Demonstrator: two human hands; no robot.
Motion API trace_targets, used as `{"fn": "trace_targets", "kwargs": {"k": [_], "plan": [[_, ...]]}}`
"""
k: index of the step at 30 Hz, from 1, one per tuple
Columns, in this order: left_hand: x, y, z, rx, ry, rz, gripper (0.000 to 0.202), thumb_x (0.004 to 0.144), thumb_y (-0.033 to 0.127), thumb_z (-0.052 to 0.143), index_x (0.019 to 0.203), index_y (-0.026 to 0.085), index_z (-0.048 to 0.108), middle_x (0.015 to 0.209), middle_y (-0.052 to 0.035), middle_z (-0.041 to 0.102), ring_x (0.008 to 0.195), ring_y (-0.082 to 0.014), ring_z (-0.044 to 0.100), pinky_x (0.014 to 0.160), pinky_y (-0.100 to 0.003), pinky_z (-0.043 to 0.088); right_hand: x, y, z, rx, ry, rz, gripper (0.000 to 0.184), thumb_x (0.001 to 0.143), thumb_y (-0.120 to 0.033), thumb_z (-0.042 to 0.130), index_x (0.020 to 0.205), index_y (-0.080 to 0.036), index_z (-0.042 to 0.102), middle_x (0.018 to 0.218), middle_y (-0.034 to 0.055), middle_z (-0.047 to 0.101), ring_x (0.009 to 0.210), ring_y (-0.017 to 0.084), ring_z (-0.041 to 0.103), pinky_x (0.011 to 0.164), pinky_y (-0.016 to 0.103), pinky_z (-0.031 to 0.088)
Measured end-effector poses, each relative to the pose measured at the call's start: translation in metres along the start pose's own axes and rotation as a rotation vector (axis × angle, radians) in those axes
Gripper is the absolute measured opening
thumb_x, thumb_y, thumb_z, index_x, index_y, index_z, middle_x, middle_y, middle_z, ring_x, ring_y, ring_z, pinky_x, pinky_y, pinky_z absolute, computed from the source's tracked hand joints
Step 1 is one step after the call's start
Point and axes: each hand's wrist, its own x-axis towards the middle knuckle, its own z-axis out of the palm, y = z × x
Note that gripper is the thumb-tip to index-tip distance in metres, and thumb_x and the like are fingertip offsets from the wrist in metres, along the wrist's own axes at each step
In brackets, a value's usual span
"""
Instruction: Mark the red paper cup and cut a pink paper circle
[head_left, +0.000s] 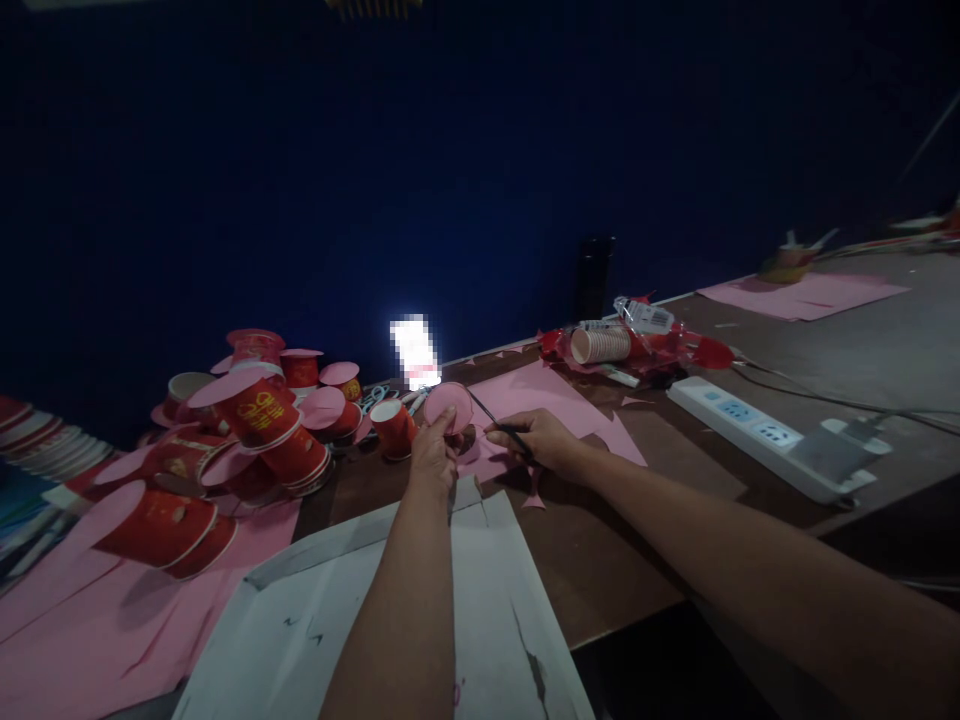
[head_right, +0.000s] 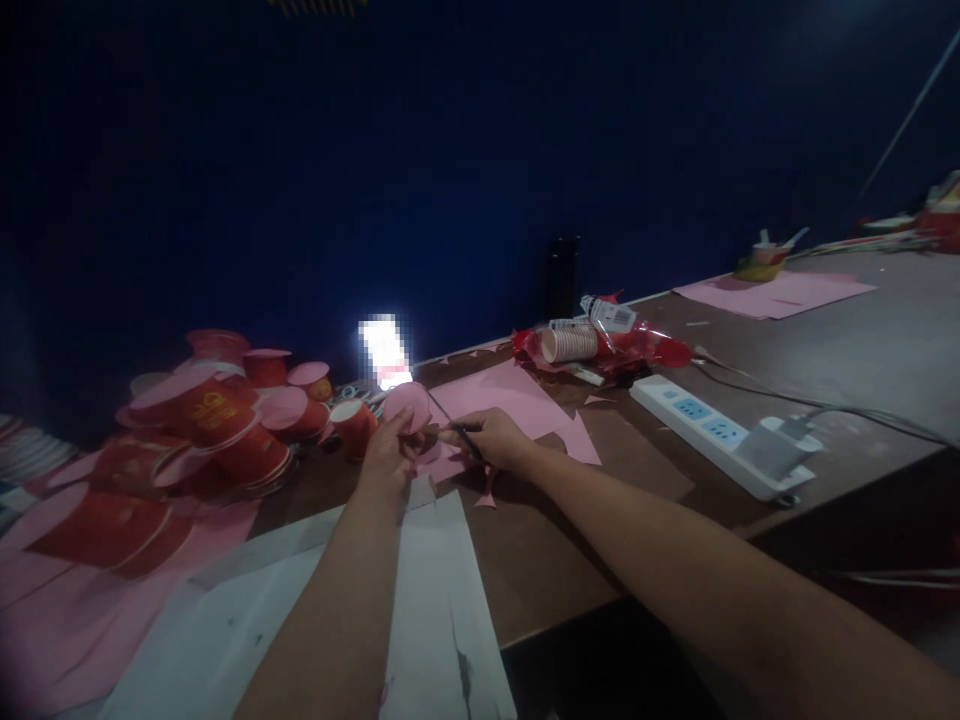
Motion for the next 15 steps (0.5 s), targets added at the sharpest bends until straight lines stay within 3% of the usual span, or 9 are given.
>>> {"fn": "trace_targets", "kwargs": {"k": [15], "plan": [[0.0035,-0.0008,-0.0011,-0.007,0.014,-0.008,0.035,0.052,0.02,0.08,0.076,0.016,0.054,0.068,0.0034,0.058,0.049,-0.0058,0.052,0.041,-0.016,0.037,-0.001,-0.0027,0.0008,-0.021,-0.002,-0.001,0.056,0.06,-0.054,0.076,0.094,-0.01,0.074,0.055,-0.0035,0.053,0.049,0.007,0.042,0.046,0.021,0.034]]}}
